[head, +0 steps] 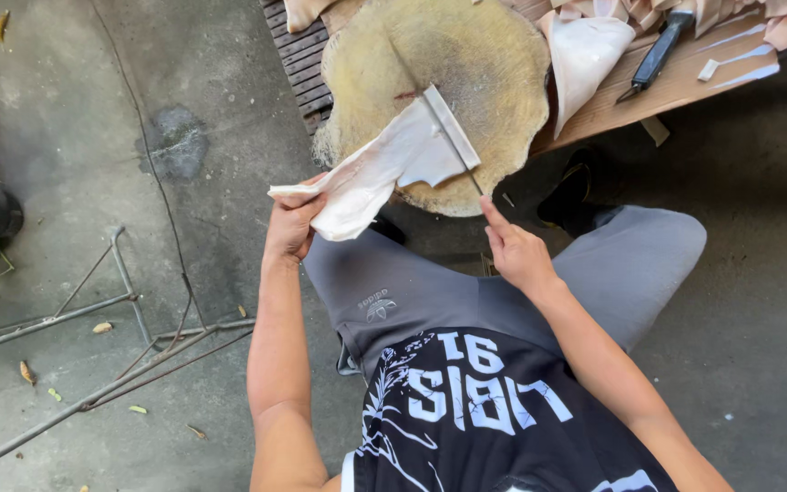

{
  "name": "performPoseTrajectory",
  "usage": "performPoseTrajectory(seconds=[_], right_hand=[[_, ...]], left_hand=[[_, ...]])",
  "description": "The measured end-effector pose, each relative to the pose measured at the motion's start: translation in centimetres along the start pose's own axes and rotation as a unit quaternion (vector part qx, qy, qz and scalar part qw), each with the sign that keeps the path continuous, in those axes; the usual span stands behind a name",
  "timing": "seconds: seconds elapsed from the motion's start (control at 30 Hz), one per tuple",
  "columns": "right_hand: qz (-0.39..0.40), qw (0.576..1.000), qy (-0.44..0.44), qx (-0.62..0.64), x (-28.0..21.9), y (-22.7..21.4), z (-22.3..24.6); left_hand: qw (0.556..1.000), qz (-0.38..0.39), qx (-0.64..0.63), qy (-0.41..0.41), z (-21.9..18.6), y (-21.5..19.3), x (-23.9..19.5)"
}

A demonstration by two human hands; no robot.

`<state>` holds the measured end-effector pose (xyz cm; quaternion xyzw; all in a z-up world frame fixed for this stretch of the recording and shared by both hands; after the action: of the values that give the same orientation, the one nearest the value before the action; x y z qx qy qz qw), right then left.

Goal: The person sits cross-legged and uses a large knife to slice sheets of pale meat into strips on a round wooden block. The person repeatedly picks up meat sheets, cuts them into uniform strips, and places the cut pieces into a nearby basket.

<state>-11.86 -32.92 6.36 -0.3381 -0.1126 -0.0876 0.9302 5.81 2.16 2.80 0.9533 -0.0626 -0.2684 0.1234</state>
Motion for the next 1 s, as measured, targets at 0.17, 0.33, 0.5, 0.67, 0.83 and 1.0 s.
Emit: performPoseTrajectory(seconds=[0.17,0.33,0.5,0.67,0.83,1.0], right_hand=[[0.056,0.992,0.110,-0.021,0.8,-2.0,-1.0],[0.024,0.992,0.101,0.076,2.1,-7.1,5.1],[-0.044,0.983,-0.107,0.143,-0.4,-6.1,6.6],[0.062,0.995,0.049,-0.064,-1.2,1.6,1.5],[0.080,0.990,0.111,-0.030,1.2,-1.3,-0.2],[0.019,0.995,0.058,0.073,1.8,-6.1,5.9]], left_hand=[[1.000,0.000,-0.002,-0.004,1.7,-0.5,0.7],[1.000,0.011,-0.021,-0.004,2.0,-0.4,0.8],[0.998,0.033,-0.053,-0.016,2.9,-0.8,0.6],[0.999,0.021,-0.047,-0.006,2.8,-1.3,0.8],[0.998,0.029,-0.049,-0.014,3.0,-1.4,1.9],[0.998,0.049,-0.048,0.002,2.7,-0.4,1.4]])
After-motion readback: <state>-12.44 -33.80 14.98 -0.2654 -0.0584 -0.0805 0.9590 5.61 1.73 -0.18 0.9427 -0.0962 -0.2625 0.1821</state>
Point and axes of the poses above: each hand's wrist, its own x-axis towards the middle knuckle, its own y-axis out of the palm, z = x × y, the point moved 4 cm from there along x, towards the middle knuckle
